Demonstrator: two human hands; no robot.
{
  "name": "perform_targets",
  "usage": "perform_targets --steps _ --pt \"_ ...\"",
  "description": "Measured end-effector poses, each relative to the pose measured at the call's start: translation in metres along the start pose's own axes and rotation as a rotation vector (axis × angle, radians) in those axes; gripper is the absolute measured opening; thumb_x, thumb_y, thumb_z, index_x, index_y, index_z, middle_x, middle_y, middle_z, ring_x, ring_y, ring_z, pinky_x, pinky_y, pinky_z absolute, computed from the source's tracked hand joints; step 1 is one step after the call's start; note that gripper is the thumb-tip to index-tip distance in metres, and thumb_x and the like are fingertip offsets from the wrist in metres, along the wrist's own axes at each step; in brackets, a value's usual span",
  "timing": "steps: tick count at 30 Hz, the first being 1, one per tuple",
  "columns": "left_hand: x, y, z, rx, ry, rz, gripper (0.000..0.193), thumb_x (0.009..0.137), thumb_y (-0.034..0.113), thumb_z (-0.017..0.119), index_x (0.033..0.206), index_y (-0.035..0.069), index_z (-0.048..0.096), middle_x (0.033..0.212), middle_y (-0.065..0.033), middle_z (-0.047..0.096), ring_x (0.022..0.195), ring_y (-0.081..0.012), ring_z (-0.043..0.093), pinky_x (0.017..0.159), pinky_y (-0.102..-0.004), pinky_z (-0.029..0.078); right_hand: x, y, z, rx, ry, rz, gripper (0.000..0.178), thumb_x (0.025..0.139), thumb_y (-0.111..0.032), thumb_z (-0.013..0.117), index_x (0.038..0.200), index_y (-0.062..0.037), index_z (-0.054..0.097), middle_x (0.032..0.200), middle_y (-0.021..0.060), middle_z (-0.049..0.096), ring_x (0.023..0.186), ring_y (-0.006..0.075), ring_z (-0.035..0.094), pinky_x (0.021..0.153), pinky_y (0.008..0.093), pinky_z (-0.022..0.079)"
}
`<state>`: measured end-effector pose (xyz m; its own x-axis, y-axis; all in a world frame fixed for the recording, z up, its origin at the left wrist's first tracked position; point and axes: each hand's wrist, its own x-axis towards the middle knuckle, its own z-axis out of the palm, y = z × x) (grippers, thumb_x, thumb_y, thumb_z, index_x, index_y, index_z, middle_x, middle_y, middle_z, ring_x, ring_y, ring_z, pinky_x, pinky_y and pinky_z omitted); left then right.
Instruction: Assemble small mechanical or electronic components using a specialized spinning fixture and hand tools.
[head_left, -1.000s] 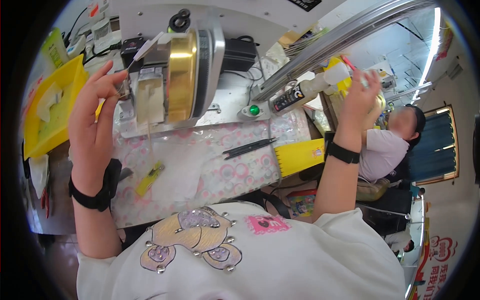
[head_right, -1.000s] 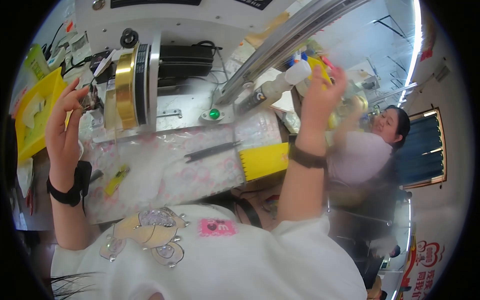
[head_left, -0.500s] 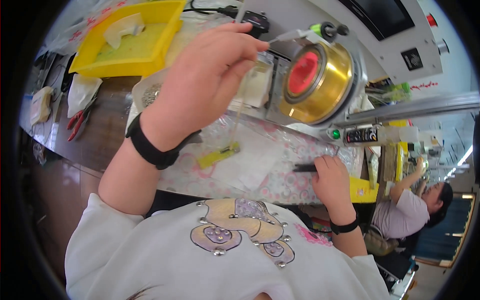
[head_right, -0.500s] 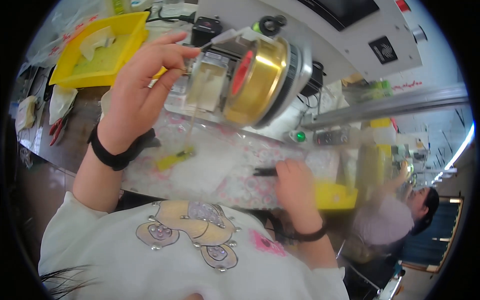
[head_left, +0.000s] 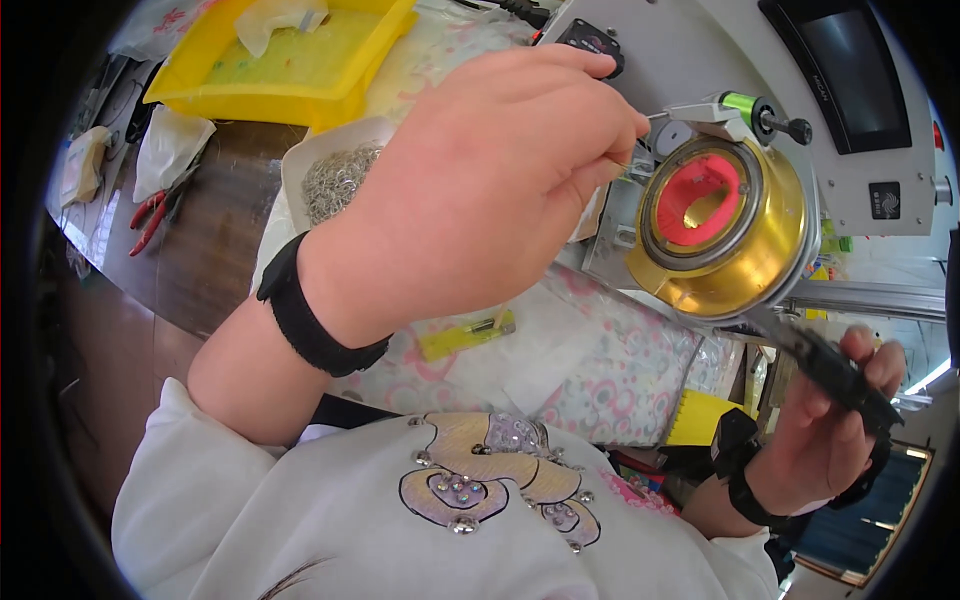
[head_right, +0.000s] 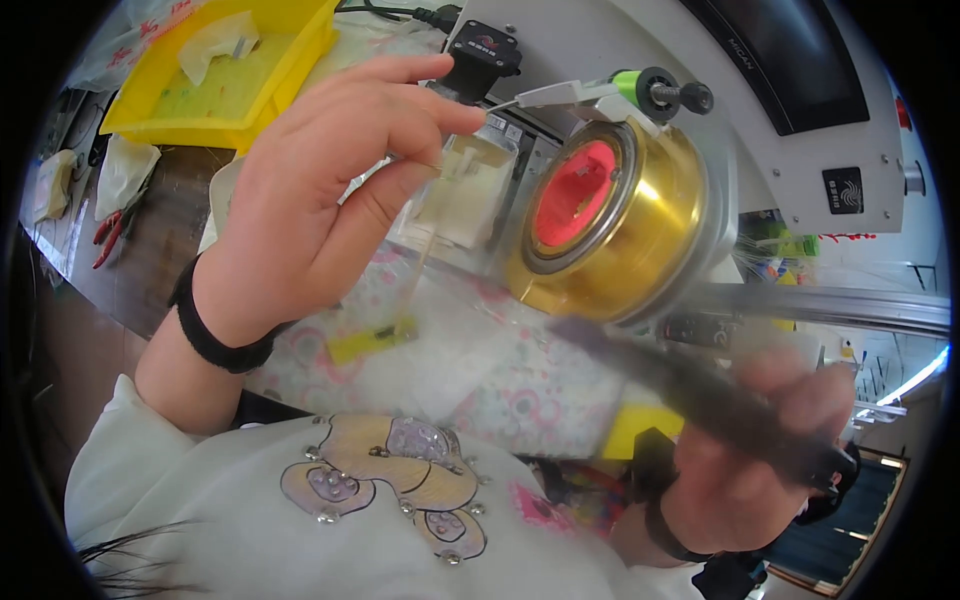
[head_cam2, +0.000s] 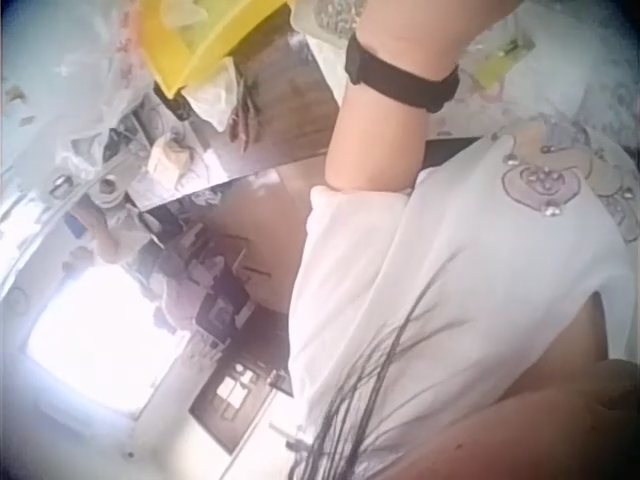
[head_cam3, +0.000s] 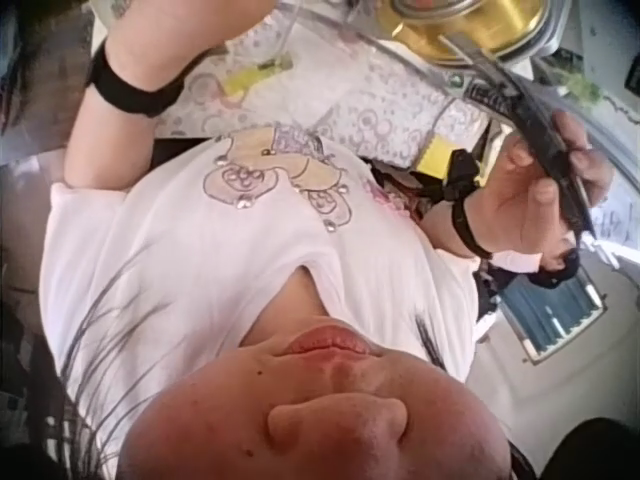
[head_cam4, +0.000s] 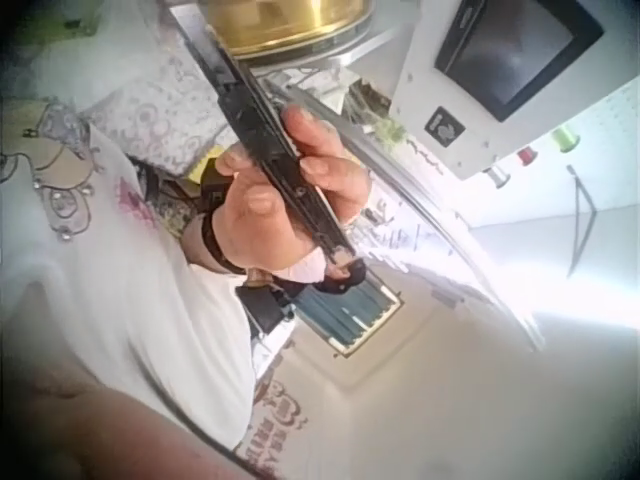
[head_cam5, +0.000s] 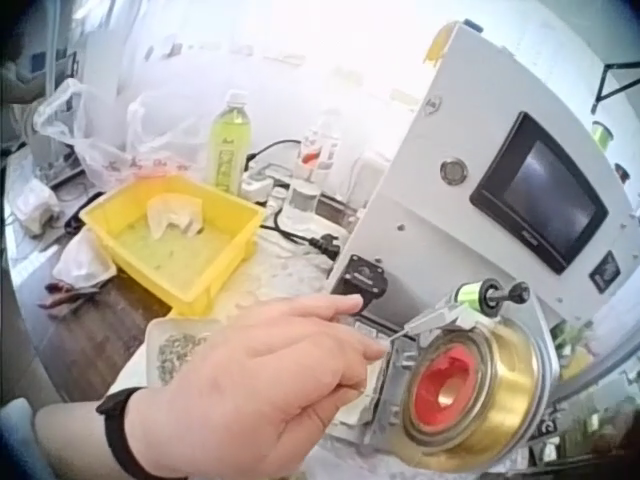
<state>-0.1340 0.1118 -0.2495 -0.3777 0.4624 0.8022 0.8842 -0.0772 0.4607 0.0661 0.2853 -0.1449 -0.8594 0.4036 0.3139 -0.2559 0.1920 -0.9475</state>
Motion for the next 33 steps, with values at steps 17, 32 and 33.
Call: perform_targets --steps 17,32,33 --pt "-0.001 -0.004 0.004 -0.071 0.012 -0.005 0.011 0.071 -0.008 0.054 0.076 0.001 0.052 0.081 -0.0103 0.060 0.081 -0.0264 0.060 0.087 -0.0451 0.046 0.035 0.033 0.032 -0.618 -0.208 -0.492 0.033 0.084 -0.020 0.059 0.101 0.0056 0.047 0.101 0.0310 0.054 0.083 0.0304 0.062 0.067 0.0312 0.055" --pt "-0.001 -0.003 0.006 -0.075 0.053 0.000 0.010 0.069 -0.006 0.055 0.075 0.001 0.052 0.077 -0.0103 0.058 0.078 -0.0271 0.058 0.082 -0.0438 0.045 0.047 0.059 0.037 -0.312 -0.262 -0.674 0.035 0.083 -0.020 0.062 0.100 0.0053 0.045 0.098 0.0308 0.056 0.081 0.0307 0.063 0.067 0.0321 0.056" --pt "-0.002 -0.004 0.006 -0.074 0.055 -0.001 0.010 0.069 -0.006 0.055 0.075 0.001 0.052 0.077 -0.0104 0.057 0.078 -0.0272 0.058 0.081 -0.0437 0.045 0.047 0.061 0.036 -0.290 -0.266 -0.685 0.035 0.083 -0.020 0.062 0.100 0.0052 0.044 0.098 0.0308 0.056 0.081 0.0307 0.063 0.067 0.0321 0.056"
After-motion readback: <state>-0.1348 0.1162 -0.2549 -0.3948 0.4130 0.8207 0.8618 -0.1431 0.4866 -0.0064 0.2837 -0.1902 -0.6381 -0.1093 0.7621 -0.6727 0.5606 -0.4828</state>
